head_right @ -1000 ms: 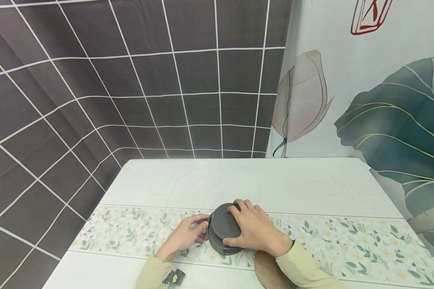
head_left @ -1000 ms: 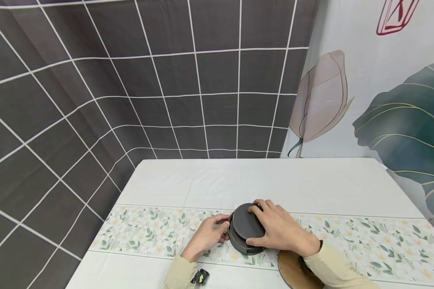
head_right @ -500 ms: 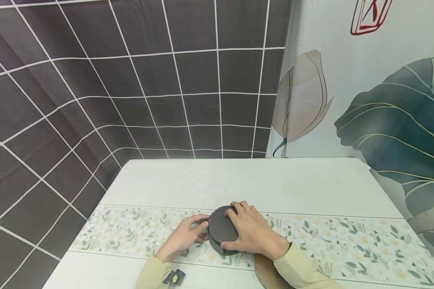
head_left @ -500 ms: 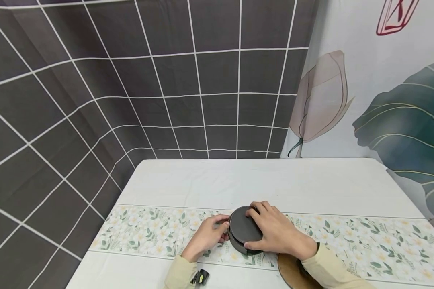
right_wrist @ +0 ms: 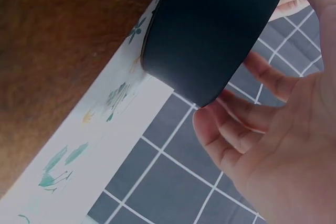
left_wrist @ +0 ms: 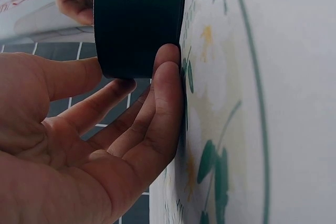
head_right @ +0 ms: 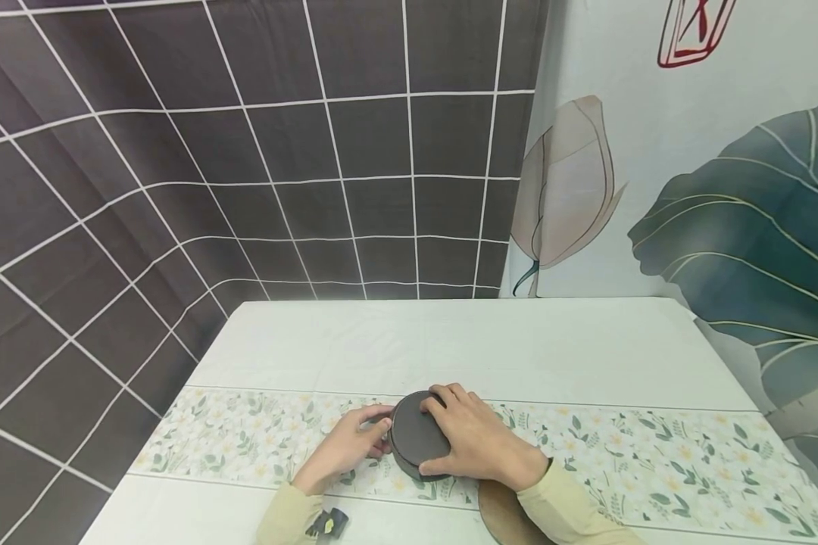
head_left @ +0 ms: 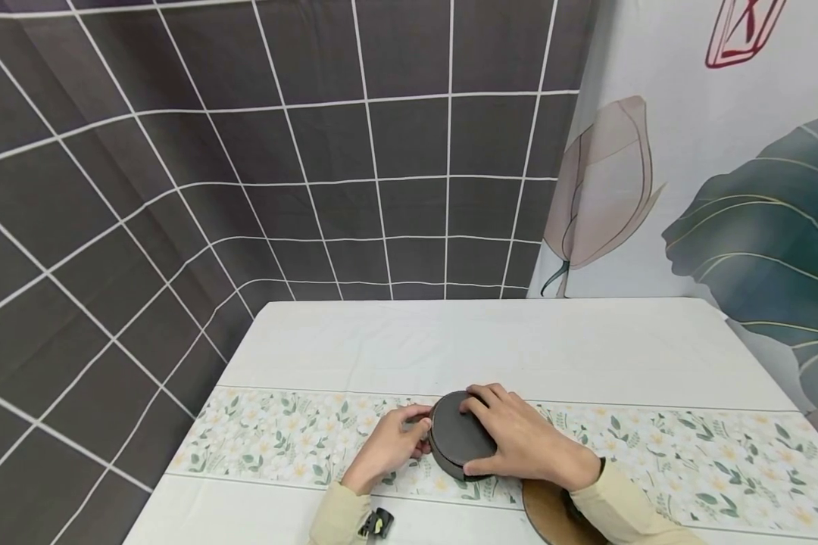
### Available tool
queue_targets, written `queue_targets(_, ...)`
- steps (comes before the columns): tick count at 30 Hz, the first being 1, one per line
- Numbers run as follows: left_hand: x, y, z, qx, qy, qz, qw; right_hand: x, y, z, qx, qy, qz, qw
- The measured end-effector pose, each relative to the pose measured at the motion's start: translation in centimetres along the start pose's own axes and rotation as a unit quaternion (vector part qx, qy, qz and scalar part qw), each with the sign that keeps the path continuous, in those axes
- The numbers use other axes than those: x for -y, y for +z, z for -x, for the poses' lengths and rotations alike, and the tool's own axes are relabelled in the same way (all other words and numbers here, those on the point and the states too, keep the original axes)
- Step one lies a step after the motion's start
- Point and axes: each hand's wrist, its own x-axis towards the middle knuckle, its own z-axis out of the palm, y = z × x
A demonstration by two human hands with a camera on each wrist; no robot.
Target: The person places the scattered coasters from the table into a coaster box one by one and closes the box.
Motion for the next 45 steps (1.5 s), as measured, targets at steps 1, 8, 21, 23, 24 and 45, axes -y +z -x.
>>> queue_targets(1,0.0,0.0,0.0,0.0,-0.002,0.002,1.0,0.0,0.0,0.0,0.002,-0.003,-0.002,1.0)
queue_targets(8,0.1,0.0,-0.1,-0.005,-0.003,-0.007,1.0,-0.2,0.0,0.1,0.01,-0.013,-0.001,1.0)
queue_targets(21,0.1,0.1,-0.1,-0.007,-0.003,-0.012,0.9999,-0.5,-0.5,1.5,0.013,0.008,-0.02,1.0)
queue_targets(23,0.1,0.1,-0.1,-0.007,-0.003,-0.013,0.9999,-0.5,-0.7,1.9,0.013,0.013,-0.02,1.0)
queue_targets(24,0.1,0.1,-0.1,-0.007,-0.003,-0.013,0.9999,-0.5,-0.8,2.2,0.014,0.016,-0.021,1.0)
queue_targets(45,-0.1,0.1,0.0,-0.001,-0.009,0.0,1.0,-1.3,-2.9,7.5,0.033,0.053,0.002,0.998)
